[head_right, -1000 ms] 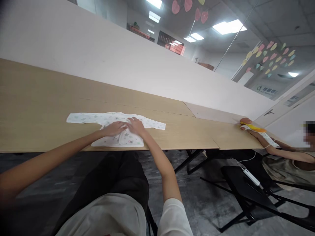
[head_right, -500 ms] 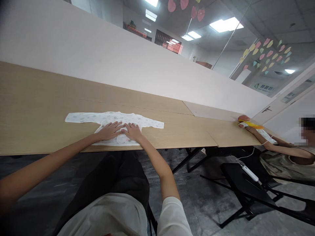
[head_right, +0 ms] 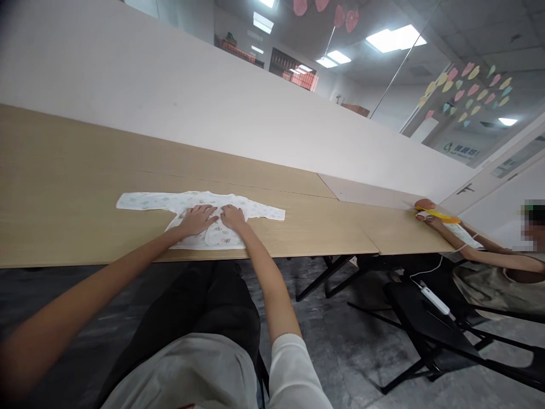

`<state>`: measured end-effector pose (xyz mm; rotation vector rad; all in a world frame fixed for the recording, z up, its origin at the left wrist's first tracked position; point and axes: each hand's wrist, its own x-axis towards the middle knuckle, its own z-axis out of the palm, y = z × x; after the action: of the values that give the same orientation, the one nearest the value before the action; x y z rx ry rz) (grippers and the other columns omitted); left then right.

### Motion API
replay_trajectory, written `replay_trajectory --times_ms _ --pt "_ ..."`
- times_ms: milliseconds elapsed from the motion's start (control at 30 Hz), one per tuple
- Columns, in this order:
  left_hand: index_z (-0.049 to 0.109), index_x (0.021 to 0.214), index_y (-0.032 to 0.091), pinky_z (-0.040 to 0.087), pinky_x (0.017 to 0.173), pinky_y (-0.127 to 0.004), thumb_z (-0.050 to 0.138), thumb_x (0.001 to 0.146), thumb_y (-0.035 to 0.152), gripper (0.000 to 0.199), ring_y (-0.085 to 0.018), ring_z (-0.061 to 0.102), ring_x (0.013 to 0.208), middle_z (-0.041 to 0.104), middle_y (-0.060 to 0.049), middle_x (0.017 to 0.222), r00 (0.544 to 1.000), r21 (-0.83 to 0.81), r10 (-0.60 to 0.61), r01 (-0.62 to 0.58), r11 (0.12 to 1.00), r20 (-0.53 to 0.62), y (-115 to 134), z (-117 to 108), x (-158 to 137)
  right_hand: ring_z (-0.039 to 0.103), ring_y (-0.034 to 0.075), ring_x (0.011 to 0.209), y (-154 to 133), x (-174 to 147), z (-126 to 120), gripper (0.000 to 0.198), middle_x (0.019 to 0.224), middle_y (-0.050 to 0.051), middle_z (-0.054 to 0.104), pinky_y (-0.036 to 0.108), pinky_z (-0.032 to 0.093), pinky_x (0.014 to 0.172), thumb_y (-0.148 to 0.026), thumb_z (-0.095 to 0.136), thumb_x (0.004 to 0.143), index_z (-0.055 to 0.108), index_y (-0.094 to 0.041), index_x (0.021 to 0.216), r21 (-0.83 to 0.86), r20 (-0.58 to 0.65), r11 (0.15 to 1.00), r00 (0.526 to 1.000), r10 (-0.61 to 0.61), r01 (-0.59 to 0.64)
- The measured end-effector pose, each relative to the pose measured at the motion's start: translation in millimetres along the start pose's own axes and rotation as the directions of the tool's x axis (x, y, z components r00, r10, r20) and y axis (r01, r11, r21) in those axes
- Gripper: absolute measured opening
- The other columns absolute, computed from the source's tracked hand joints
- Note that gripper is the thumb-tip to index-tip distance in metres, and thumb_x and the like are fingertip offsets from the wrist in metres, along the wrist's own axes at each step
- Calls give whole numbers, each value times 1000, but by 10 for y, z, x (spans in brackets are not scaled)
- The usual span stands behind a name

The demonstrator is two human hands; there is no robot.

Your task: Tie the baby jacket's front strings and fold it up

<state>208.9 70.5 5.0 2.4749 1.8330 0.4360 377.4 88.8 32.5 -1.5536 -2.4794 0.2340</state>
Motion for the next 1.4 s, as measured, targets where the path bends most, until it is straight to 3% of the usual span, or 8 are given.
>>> replay_trajectory --times_ms 167,333,433,600,967,1400 --pt "53 143 19 33 107 -51 37 96 44 56 -36 43 133 51 -17 145 998 17 -57 57 998 15 106 -35 91 57 22 125 12 171 -59 36 136 10 62 35 43 106 -15 47 93 61 -16 126 1 8 998 998 65 -65" --pt "68 126 17 44 94 -43 37 94 34 48 -35 58 118 65 -18 127 945 -102 -325 327 939 41 133 -147 484 62 24 116 -148 452 -30 33 123 12 68 34 49 96 -17 43 96 68 -17 117 22 -63 978 976 210 -209" --pt "72 120 18 45 90 -44 37 93 30 46 -35 60 113 68 -18 122 909 -163 -417 409 898 -18 155 -96 567 61 24 116 -226 516 100 36 125 14 66 32 49 95 -21 39 99 71 -17 116 46 -136 972 963 235 -230" --pt "73 120 23 44 90 -44 40 92 35 45 -34 61 110 70 -15 119 903 -196 -421 400 895 -81 154 9 521 63 23 112 -209 531 240 37 121 14 67 30 48 95 -21 39 100 71 -17 118 115 -197 959 941 277 -258" --pt "75 110 21 43 94 -41 48 89 30 35 -31 61 111 73 -9 114 899 -324 -425 372 870 -106 116 8 502 65 17 106 -146 491 256 29 114 7 72 24 48 93 -20 43 98 69 -17 110 285 -208 933 935 286 -221" --pt "73 108 20 40 96 -51 40 93 34 39 -37 50 118 64 -17 122 910 -214 -398 368 905 -117 101 55 500 62 20 111 -133 514 293 29 115 10 69 30 46 98 -16 40 99 69 -18 101 179 -220 965 948 231 -194"
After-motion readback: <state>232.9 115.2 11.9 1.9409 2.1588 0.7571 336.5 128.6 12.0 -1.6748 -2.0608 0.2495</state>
